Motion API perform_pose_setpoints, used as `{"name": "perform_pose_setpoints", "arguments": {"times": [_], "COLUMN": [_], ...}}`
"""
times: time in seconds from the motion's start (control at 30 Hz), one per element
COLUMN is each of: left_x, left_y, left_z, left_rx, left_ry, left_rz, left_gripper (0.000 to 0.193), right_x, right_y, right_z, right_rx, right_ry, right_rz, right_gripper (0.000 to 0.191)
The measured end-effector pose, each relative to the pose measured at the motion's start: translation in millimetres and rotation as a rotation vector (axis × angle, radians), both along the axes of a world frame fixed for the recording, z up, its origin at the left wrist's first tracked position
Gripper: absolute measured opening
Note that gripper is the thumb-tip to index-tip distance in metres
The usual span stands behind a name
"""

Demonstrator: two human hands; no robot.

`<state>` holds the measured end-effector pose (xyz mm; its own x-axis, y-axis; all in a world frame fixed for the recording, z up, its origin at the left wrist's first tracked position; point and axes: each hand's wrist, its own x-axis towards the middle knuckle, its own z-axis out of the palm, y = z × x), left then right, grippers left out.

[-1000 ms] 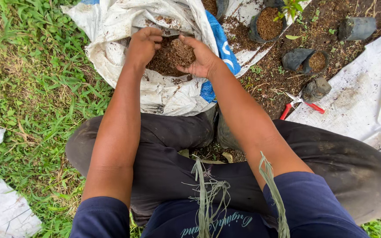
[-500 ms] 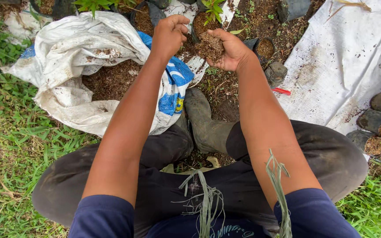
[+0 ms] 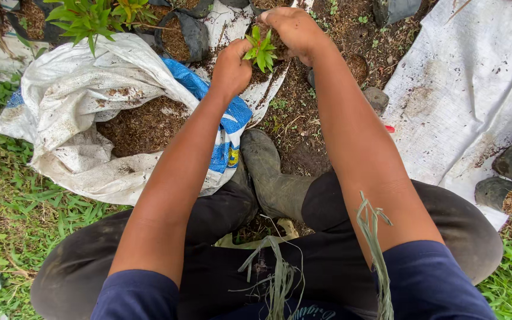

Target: The person scoops soil from a sack and fills black plastic nursery bags with seedlings. They place each filled bag on a white tarp, repeating the process for multiple seedlings.

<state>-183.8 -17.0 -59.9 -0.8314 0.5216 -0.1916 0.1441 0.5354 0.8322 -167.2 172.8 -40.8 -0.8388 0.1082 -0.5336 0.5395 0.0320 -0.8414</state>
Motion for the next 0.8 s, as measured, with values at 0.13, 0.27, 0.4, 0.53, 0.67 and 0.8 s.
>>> {"name": "perform_pose_setpoints", "arguments": {"times": [0.13,0.27,0.4,0.53,0.67,0.8], "left_x": [-8.2,-16.3,-20.0,-17.2,-20.6,-20.5], "left_y": [1.3,13.2,23.0,19.7,9.7,7.3], "left_z": [-7.2,-11.5,-6.2,2.9,9.4,2.6], "left_rx": [0.164,0.213,0.112,0.286,0.11,-0.179], "left_ry": [0.259,0.414,0.283,0.249,0.296,0.007], "left_rz": [-0.017,-0.053,-0.012,0.062,0.255,0.218], "left_gripper": [0.042,0.048,0.047,0.042,0.015,0.037], "right_x": [1.3,8.3,16.6,30.5,43.0,41.3], "right_y": [8.2,21.3,13.0,14.1,16.5,10.1], "right_z": [2.6,-1.1,-13.3,-18.4,-17.7,-20.9], "right_rx": [0.309,0.627,0.702,0.763,0.681,0.604], "right_ry": [0.053,0.185,0.177,0.458,0.241,-0.146], "right_rz": [0.169,0.249,0.201,0.124,0.083,0.201], "right_gripper": [0.033,0.036,0.033,0.023,0.035,0.038]}}
